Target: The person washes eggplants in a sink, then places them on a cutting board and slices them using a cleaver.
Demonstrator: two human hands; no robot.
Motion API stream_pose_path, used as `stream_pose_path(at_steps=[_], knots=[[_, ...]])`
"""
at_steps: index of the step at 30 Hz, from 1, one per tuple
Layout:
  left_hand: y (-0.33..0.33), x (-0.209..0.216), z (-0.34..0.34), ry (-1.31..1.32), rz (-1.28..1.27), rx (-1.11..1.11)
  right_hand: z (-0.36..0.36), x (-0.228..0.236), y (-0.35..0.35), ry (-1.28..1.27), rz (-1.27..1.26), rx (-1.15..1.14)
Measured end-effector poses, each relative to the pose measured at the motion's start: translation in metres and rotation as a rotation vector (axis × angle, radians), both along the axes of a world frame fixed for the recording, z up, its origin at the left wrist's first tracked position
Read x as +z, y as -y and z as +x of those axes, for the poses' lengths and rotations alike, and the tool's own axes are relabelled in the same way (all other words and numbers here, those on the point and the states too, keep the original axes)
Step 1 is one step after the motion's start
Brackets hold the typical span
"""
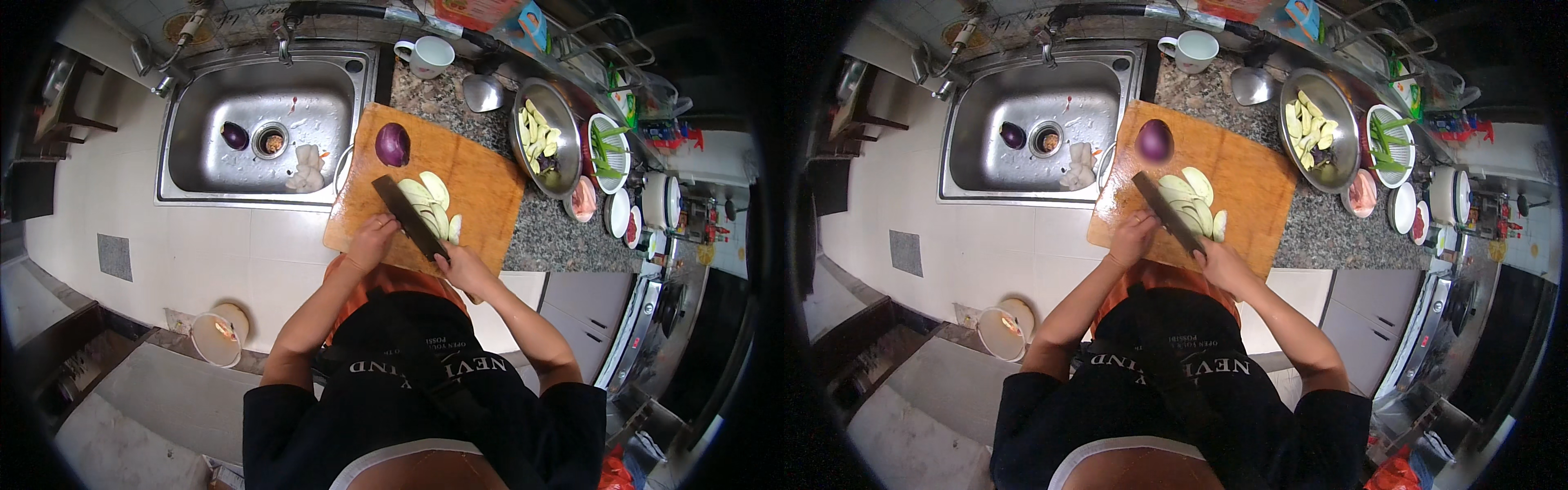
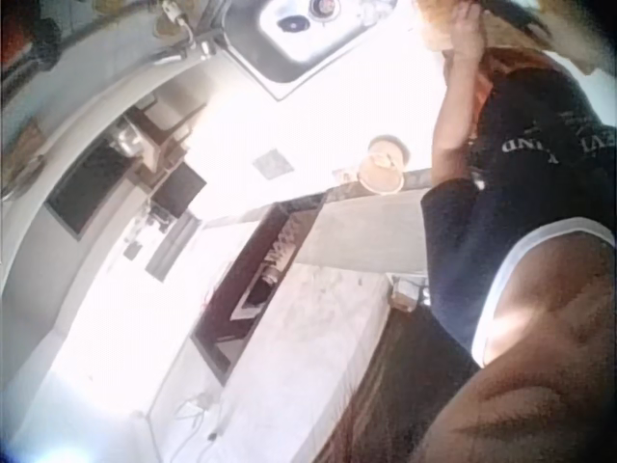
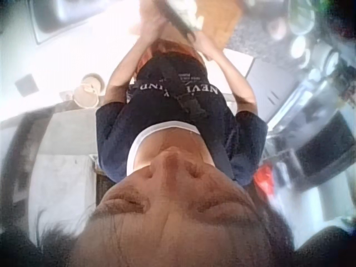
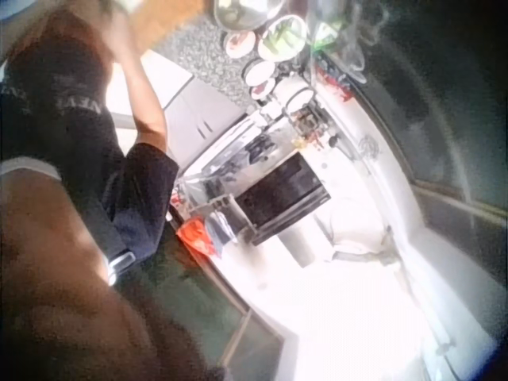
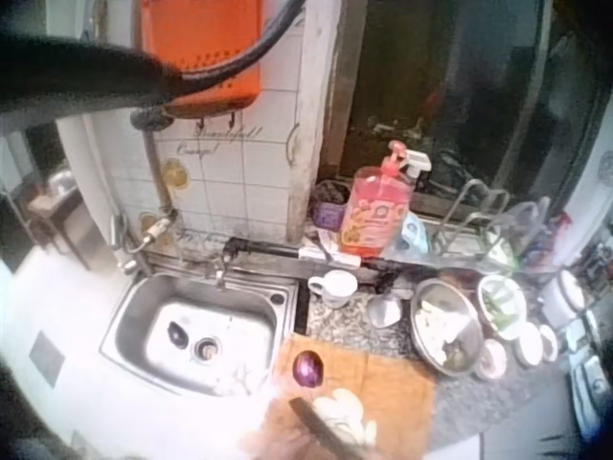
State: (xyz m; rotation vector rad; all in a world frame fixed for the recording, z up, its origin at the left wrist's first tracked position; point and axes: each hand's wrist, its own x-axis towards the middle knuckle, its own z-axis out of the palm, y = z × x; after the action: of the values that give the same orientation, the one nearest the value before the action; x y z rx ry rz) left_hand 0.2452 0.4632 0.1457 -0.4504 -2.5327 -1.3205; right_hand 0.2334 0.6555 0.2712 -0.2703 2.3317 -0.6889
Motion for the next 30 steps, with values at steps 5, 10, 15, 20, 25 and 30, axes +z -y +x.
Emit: stream_pose_path(at_steps=[5, 10, 15, 20, 25, 30], knots=[[0.000, -0.001, 0.001, 0.010, -0.007, -0.009, 0.005, -0.009, 0.012, -0.083, -0.077, -0.085], [0.000, 0.001, -0.004, -0.037, -0.034, -0.018, -0.009, -0.025, 0.031, -0.188, -0.039, -0.033], [-0.004, 0.000, -0.001, 0.026, -0.069, -0.013, -0.007, -0.014, 0.017, -0.257, 0.048, -0.084], [-0.010, 0.017, -0.003, -0.007, -0.072, 0.009, -0.001, 0.020, -0.012, -0.215, -0.071, -0.126], [-0.017, 0.012, -0.002, 0.054, -0.086, 0.050, 0.017, 0.005, -0.050, -0.469, 0.013, -0.113], [-0.035, 0.002, -0.018, 0.392, 0.369, 0.265, 0.029, 0.006, -0.066, -0.471, 0.034, -0.013]])
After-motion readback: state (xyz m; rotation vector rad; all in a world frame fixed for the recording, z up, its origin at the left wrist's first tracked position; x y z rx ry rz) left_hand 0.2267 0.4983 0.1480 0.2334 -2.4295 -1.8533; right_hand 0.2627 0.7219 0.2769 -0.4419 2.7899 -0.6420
